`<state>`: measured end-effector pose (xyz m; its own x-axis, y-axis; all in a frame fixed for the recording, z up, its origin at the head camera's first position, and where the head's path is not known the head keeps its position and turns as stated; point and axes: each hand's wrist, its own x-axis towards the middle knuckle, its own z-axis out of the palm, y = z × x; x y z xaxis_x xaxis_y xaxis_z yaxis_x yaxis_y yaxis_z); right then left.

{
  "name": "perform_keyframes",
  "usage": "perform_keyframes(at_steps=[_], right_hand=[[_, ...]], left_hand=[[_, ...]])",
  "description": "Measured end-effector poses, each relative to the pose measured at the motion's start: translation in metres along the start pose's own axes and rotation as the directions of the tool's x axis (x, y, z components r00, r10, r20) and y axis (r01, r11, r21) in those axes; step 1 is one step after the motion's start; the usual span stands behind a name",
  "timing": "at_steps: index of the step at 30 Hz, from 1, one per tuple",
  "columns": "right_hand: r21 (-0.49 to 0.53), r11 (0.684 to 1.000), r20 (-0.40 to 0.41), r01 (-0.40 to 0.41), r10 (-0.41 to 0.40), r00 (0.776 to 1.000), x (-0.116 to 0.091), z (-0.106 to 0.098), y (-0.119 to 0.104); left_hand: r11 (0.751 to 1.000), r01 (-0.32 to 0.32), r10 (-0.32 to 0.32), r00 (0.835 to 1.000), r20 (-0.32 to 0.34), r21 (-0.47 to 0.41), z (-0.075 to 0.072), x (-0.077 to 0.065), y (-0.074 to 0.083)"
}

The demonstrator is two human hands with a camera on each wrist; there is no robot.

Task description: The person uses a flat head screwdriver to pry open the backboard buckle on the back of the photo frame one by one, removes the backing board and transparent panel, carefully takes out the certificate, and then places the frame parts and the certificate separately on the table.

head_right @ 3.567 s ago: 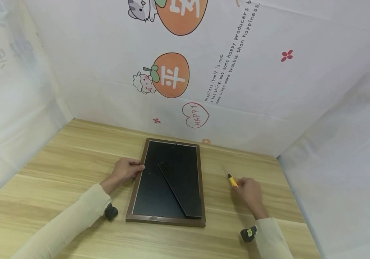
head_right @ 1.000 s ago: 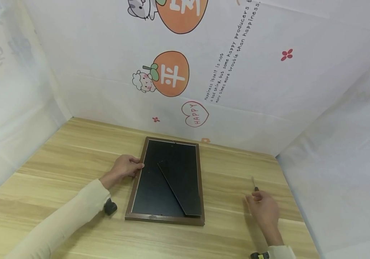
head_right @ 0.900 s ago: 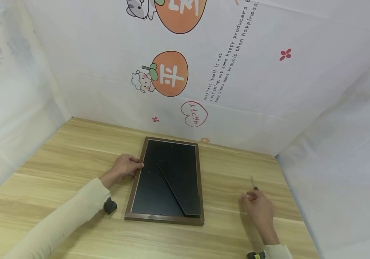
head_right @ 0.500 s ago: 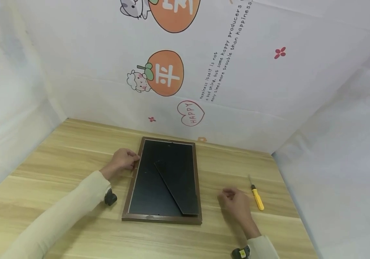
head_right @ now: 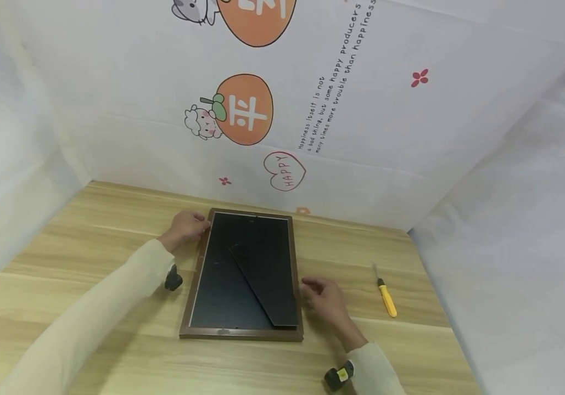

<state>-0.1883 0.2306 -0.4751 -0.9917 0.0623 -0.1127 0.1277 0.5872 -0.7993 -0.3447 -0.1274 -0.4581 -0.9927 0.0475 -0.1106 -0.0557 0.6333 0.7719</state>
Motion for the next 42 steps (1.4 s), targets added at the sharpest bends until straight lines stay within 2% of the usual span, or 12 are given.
perform_keyframes(at_steps=[4, 8, 12, 19, 27, 33, 38, 42], right_hand=[[0.183, 0.982, 0.023, -0.039, 0.035, 0.999, 0.006, 0.008, -0.004], [0.29, 0.954, 0.018, -0.072, 0.07, 0.997, 0.011, 0.014, -0.006], [0.344, 0.935, -0.018, -0.084, 0.096, 0.995, 0.015, 0.02, -0.008], [0.346, 0.938, -0.096, -0.036, 0.074, 0.993, 0.02, 0.03, -0.004], [0.327, 0.945, -0.15, -0.005, 0.057, 0.987, 0.023, 0.035, -0.006], [0.326, 0.945, -0.142, 0.002, 0.047, 0.989, 0.029, 0.039, -0.009], [0.34, 0.941, -0.12, -0.004, 0.048, 0.992, 0.032, 0.04, -0.011], [0.332, 0.943, -0.095, -0.014, 0.048, 0.994, 0.036, 0.038, -0.012]], left_hand=[[1.0, 0.0, 0.0, 1.0, -0.018, 0.009, 0.0, 0.009, 0.001], [1.0, 0.017, -0.017, 0.999, -0.049, -0.01, 0.001, 0.015, 0.0], [0.998, 0.025, -0.028, 0.998, -0.054, -0.053, 0.003, 0.019, -0.001], [0.998, -0.015, 0.013, 0.999, -0.034, -0.062, 0.004, 0.026, 0.002], [0.995, -0.015, 0.014, 1.0, -0.018, -0.095, 0.003, 0.033, 0.0], [0.989, -0.011, 0.007, 1.0, -0.024, -0.148, -0.003, 0.032, -0.01], [0.979, 0.023, -0.028, 0.999, -0.025, -0.201, -0.007, 0.028, -0.016], [0.98, 0.033, -0.043, 0.998, -0.05, -0.199, -0.008, 0.023, -0.019]])
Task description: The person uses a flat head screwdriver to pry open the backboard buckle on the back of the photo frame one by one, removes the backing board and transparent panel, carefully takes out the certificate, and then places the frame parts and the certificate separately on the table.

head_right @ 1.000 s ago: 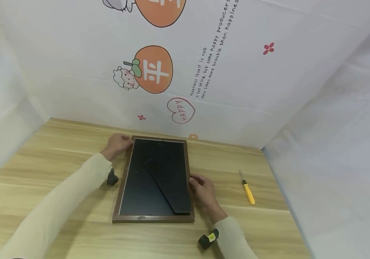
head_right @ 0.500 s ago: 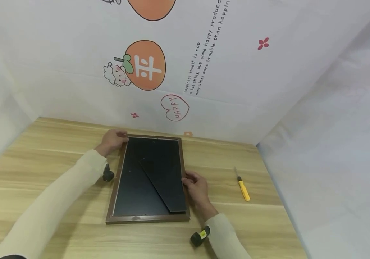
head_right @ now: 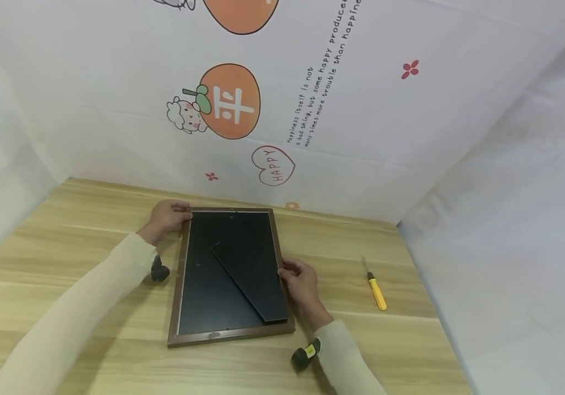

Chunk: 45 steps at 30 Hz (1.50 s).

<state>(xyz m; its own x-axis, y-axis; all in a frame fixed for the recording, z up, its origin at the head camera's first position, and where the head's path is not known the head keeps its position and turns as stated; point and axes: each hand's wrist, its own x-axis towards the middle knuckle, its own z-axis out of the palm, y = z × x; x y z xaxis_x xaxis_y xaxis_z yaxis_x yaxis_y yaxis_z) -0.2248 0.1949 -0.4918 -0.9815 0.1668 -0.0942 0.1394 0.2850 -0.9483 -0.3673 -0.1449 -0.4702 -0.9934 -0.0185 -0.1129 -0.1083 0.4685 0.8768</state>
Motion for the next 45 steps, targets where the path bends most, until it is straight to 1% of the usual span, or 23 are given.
perform_keyframes(at_steps=[3, 7, 13, 16, 20, 22, 27, 28, 32, 38, 42, 45], right_hand=[[-0.044, 0.999, 0.01, 0.005, -0.005, 1.0, 0.006, -0.003, 0.0], [-0.104, 0.994, 0.027, 0.023, -0.021, 0.999, 0.012, -0.008, -0.002], [-0.108, 0.994, 0.066, 0.015, -0.008, 0.998, 0.02, -0.009, -0.004], [-0.111, 0.994, 0.077, 0.025, -0.016, 0.997, 0.024, -0.009, -0.005], [-0.108, 0.994, 0.09, 0.027, -0.017, 0.996, 0.029, -0.01, -0.006], [-0.104, 0.994, 0.102, 0.02, -0.009, 0.995, 0.029, -0.011, -0.011], [-0.106, 0.994, 0.111, -0.016, 0.028, 0.993, 0.033, -0.01, -0.012], [-0.103, 0.994, 0.109, -0.019, 0.031, 0.994, 0.036, -0.009, -0.008], [-0.079, 0.996, 0.115, -0.032, 0.041, 0.992, 0.04, -0.007, -0.009], [-0.09, 0.996, 0.13, -0.015, 0.027, 0.991, 0.045, -0.004, -0.009], [-0.123, 0.992, 0.152, 0.005, 0.014, 0.988, 0.049, -0.002, -0.012], [-0.149, 0.989, 0.166, 0.019, 0.006, 0.986, 0.052, -0.001, -0.014]], left_hand=[[1.0, 0.01, -0.01, 1.0, -0.017, -0.011, -0.001, -0.005, -0.001], [0.998, 0.025, -0.028, 0.999, -0.038, -0.06, -0.002, -0.013, -0.002], [0.994, 0.052, -0.06, 0.995, -0.076, -0.099, -0.004, -0.023, -0.007], [0.987, 0.082, -0.093, 0.993, -0.076, -0.139, -0.006, -0.029, -0.01], [0.973, 0.119, -0.133, 0.989, -0.059, -0.197, -0.01, -0.037, -0.012], [0.965, 0.132, -0.147, 0.988, -0.05, -0.226, -0.011, -0.042, -0.014], [0.95, 0.135, -0.156, 0.986, -0.054, -0.28, -0.015, -0.053, -0.019], [0.946, 0.136, -0.159, 0.986, -0.056, -0.293, -0.016, -0.055, -0.021], [0.942, 0.126, -0.16, 0.984, -0.083, -0.312, -0.018, -0.063, -0.025], [0.941, 0.118, -0.165, 0.979, -0.123, -0.318, -0.02, -0.075, -0.029], [0.931, 0.122, -0.178, 0.975, -0.136, -0.345, -0.022, -0.084, -0.031], [0.924, 0.125, -0.193, 0.968, -0.159, -0.361, -0.024, -0.089, -0.032]])
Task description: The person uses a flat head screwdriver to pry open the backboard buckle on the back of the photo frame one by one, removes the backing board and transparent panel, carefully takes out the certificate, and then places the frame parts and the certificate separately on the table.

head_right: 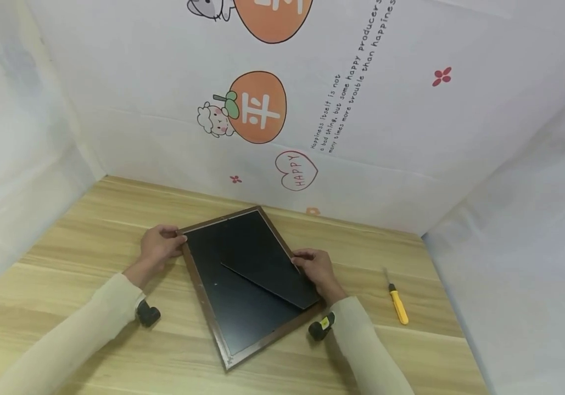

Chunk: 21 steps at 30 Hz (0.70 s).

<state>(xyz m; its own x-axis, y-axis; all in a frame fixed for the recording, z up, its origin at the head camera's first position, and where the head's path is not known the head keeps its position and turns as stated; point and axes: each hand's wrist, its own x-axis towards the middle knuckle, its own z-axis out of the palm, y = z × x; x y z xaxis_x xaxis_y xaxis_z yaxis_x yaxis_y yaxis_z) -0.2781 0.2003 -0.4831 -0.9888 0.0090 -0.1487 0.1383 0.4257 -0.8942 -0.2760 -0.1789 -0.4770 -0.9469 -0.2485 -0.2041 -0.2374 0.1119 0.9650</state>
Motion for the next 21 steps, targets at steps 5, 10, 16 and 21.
perform_keyframes(at_steps=[5, 10, 16, 21], right_hand=[[-0.017, 1.0, 0.021, 0.006, -0.006, 1.0, 0.005, -0.002, -0.003], [-0.05, 0.998, 0.045, 0.023, -0.021, 0.999, 0.008, -0.005, -0.005], [-0.093, 0.994, 0.077, 0.054, -0.046, 0.996, 0.013, -0.006, -0.008], [-0.099, 0.994, 0.112, 0.045, -0.034, 0.993, 0.02, -0.005, -0.01]], left_hand=[[1.0, -0.008, 0.009, 0.999, -0.043, 0.024, -0.001, -0.006, -0.001], [0.998, -0.004, 0.007, 0.998, -0.058, 0.059, -0.001, -0.012, -0.003], [0.999, -0.019, 0.021, 0.997, -0.08, 0.03, -0.003, -0.02, -0.008], [0.999, -0.026, 0.028, 0.996, -0.079, 0.028, -0.007, -0.027, -0.011]])
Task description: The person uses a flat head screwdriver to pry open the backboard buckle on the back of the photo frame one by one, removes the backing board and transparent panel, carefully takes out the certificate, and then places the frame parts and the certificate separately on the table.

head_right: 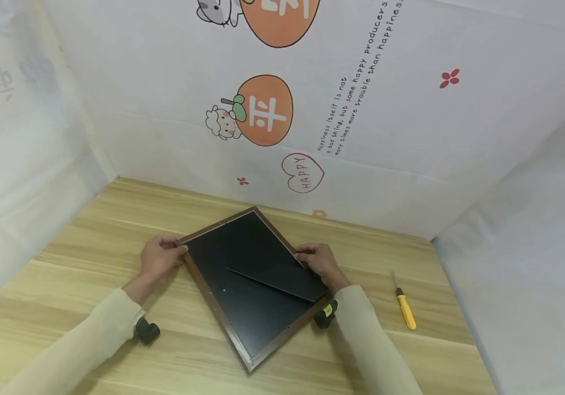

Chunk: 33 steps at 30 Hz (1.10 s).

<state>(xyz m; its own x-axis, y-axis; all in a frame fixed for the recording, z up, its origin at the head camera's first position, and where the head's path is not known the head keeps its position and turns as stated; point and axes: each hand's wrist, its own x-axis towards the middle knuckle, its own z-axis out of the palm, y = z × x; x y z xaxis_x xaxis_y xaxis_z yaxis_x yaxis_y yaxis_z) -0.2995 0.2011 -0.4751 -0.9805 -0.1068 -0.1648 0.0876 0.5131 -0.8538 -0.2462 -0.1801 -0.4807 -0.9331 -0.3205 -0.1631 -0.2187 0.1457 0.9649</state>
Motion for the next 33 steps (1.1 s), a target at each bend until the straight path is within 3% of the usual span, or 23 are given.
perform_keyframes(at_steps=[8, 12, 16, 18, 21, 24, 28, 33], right_hand=[[-0.029, 1.0, 0.044, 0.003, -0.002, 0.999, 0.002, -0.008, -0.002], [-0.062, 0.998, 0.064, 0.021, -0.017, 0.998, 0.004, -0.011, -0.004], [-0.089, 0.994, 0.091, 0.068, -0.06, 0.994, 0.004, -0.015, -0.004], [-0.067, 0.996, 0.101, 0.062, -0.055, 0.993, 0.002, -0.018, -0.003], [0.031, 0.999, 0.092, -0.017, 0.014, 0.996, -0.005, -0.026, 0.004], [0.122, 0.988, 0.047, -0.095, 0.09, 0.995, -0.018, -0.033, 0.013], [0.181, 0.975, -0.024, -0.126, 0.133, 0.991, -0.038, -0.037, 0.021], [0.238, 0.957, -0.1, -0.165, 0.193, 0.976, -0.061, -0.037, 0.028]], left_hand=[[0.999, -0.028, 0.028, 1.0, 0.001, 0.03, -0.001, -0.01, -0.004], [0.989, -0.065, 0.068, 0.998, -0.012, 0.132, -0.003, -0.012, -0.005], [0.961, -0.101, 0.1, 0.995, 0.017, 0.256, -0.008, -0.012, -0.004], [0.95, -0.104, 0.093, 0.994, 0.052, 0.294, -0.01, -0.011, -0.002], [0.938, -0.116, 0.089, 0.991, 0.097, 0.325, -0.013, -0.007, 0.001], [0.924, -0.147, 0.11, 0.986, 0.122, 0.354, -0.015, 0.0, 0.006], [0.899, -0.183, 0.137, 0.98, 0.141, 0.398, -0.018, 0.01, 0.012], [0.894, -0.189, 0.108, 0.971, 0.214, 0.406, -0.02, 0.025, 0.018]])
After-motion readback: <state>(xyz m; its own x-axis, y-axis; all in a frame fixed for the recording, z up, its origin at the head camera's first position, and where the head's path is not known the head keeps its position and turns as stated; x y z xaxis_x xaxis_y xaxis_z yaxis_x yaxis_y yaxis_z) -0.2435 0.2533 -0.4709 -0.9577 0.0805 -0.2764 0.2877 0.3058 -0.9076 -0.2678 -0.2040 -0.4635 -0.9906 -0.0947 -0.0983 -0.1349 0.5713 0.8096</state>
